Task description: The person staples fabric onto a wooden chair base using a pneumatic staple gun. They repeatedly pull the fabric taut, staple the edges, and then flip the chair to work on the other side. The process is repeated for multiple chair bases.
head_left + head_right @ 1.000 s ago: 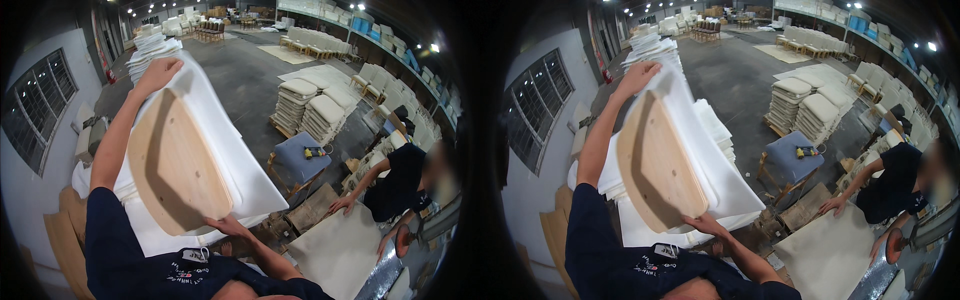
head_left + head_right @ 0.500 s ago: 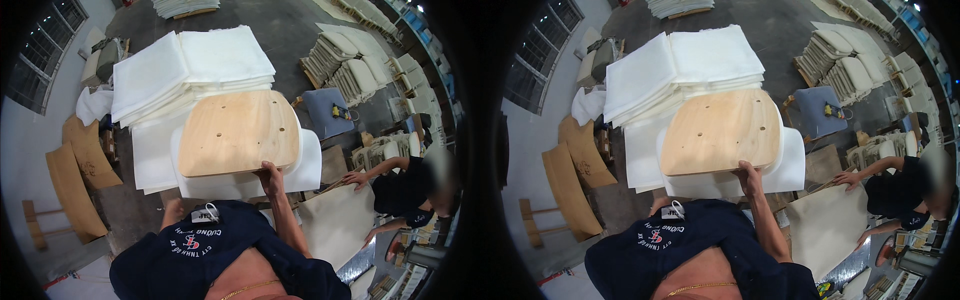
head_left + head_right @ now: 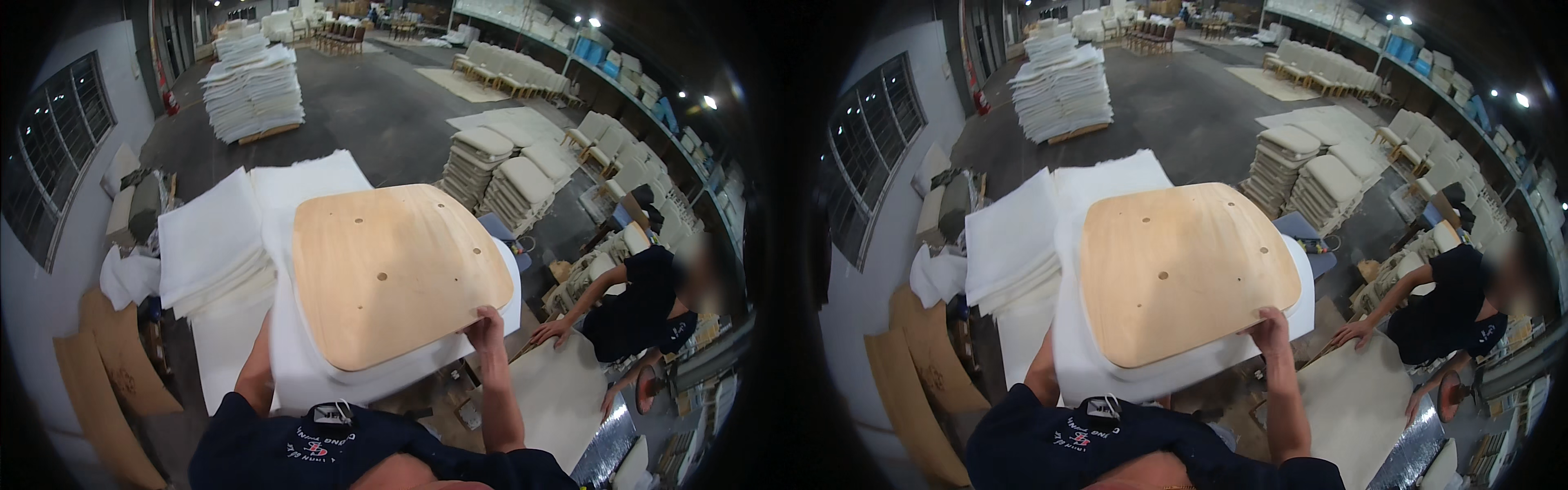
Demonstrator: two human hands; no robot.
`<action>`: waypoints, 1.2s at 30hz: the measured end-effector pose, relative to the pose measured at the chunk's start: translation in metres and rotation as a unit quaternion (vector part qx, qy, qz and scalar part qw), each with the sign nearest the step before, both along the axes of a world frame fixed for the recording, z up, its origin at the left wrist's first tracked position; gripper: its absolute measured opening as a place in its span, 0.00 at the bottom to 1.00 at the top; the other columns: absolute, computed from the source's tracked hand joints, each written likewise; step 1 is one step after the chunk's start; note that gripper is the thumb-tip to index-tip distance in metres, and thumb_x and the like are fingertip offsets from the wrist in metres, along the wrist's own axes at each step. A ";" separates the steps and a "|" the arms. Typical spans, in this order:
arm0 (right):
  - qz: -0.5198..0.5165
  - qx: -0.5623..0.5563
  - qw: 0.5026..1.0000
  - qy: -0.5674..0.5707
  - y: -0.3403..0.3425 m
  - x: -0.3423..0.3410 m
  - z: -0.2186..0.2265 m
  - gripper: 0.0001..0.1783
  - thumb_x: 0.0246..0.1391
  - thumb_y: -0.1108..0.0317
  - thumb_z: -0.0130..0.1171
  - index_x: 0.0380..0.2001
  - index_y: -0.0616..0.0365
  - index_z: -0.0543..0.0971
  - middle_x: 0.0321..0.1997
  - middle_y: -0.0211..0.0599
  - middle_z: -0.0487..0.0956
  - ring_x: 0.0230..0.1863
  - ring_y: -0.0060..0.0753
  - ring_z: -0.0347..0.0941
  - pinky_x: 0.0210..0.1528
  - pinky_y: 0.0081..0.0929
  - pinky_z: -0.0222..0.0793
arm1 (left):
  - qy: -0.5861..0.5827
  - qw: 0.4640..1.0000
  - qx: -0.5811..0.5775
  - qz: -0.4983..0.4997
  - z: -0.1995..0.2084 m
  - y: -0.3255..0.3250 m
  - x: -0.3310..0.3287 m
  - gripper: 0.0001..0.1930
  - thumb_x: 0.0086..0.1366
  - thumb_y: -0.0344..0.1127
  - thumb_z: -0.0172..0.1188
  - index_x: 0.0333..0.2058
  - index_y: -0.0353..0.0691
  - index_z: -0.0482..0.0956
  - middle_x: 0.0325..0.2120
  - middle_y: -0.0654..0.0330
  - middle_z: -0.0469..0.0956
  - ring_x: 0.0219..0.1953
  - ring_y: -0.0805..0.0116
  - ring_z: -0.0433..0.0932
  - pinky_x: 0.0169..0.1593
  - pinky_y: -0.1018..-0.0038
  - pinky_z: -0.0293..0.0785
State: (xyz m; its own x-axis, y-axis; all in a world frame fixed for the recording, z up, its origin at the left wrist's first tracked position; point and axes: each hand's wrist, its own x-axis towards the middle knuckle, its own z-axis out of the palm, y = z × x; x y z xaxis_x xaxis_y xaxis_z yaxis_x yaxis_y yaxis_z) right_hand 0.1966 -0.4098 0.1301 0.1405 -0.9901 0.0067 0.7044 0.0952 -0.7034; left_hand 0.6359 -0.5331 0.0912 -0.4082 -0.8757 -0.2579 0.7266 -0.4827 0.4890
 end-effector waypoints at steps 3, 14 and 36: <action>-0.076 -0.021 0.995 0.055 -0.002 -0.032 0.037 0.34 0.53 0.64 0.58 0.62 0.65 0.66 0.55 0.44 0.79 0.50 0.40 0.80 0.50 0.40 0.79 | -0.005 0.999 -0.013 -0.031 0.018 -0.008 -0.050 0.27 0.62 0.42 0.58 0.57 0.34 0.71 0.46 0.47 0.79 0.46 0.52 0.80 0.52 0.59 0.78; -0.575 0.051 0.765 0.284 0.202 -0.122 -0.078 0.23 0.68 0.63 0.51 0.61 0.65 0.70 0.61 0.40 0.74 0.60 0.35 0.71 0.61 0.32 0.68 | -0.026 0.991 -0.104 -0.076 0.057 0.106 -0.266 0.23 0.61 0.43 0.61 0.49 0.32 0.73 0.39 0.49 0.80 0.39 0.57 0.82 0.43 0.62 0.83; -0.484 0.098 0.845 -0.205 0.396 -0.181 -0.050 0.33 0.63 0.47 0.49 0.65 0.55 0.68 0.66 0.40 0.72 0.65 0.42 0.70 0.66 0.46 0.67 | -0.174 0.933 -0.219 -0.226 -0.015 0.365 -0.518 0.23 0.61 0.39 0.70 0.52 0.38 0.75 0.46 0.58 0.78 0.49 0.66 0.77 0.53 0.69 0.76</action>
